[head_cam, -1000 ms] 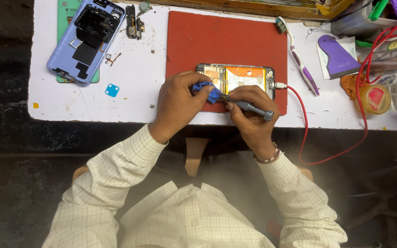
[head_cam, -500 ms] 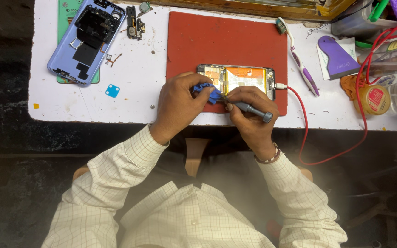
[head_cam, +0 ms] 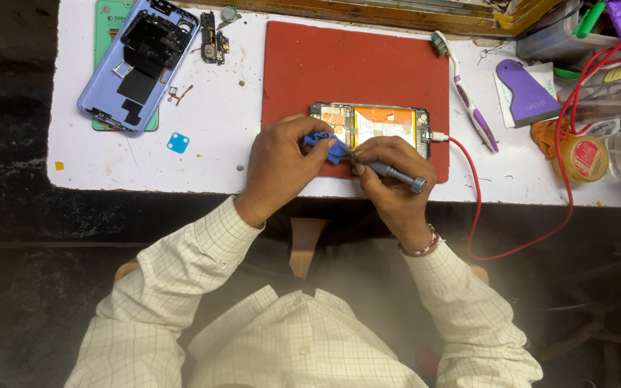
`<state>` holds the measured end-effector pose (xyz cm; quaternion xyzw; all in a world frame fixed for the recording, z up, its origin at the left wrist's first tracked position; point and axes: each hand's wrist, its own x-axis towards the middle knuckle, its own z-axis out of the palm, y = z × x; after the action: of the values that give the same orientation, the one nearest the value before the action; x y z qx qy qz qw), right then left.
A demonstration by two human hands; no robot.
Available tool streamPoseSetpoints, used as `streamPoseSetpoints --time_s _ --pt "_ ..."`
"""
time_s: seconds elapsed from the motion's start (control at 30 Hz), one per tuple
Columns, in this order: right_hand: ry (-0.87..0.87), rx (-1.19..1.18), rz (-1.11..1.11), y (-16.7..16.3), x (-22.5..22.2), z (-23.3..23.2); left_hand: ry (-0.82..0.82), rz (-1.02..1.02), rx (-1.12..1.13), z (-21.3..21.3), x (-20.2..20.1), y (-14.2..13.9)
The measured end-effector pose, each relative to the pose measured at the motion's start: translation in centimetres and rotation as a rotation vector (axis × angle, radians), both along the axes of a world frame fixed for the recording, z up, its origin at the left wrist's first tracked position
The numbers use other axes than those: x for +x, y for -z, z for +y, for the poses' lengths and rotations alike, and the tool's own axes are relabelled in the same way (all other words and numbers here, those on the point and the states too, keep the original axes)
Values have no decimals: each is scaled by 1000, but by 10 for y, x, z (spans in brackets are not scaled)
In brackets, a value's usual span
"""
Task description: The person works on a disassembled smartphone at a repair bench. They wipe the phone's internal frame with a blue cloth, connect a charging cable and press the power button to test the device, brush the internals with a toothbrush, and use a screwdriver and tweezers to pry and adjust components inside the phone body.
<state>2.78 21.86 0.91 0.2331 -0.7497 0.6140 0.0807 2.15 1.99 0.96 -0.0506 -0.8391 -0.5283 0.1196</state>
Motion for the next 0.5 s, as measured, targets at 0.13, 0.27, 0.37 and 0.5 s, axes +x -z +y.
streamPoseSetpoints --time_s 0.13,0.27,0.37,0.5 --pt "9 -6 10 0 1 0 4 -7 1 0 0 -1" --pt "15 -4 5 -1 0 -1 7 -9 0 0 0 -1" --pt "10 -7 6 -1 0 -2 4 -19 4 -1 0 -1" --pt "-10 -11 32 2 1 0 -6 1 -7 -2 2 -1"
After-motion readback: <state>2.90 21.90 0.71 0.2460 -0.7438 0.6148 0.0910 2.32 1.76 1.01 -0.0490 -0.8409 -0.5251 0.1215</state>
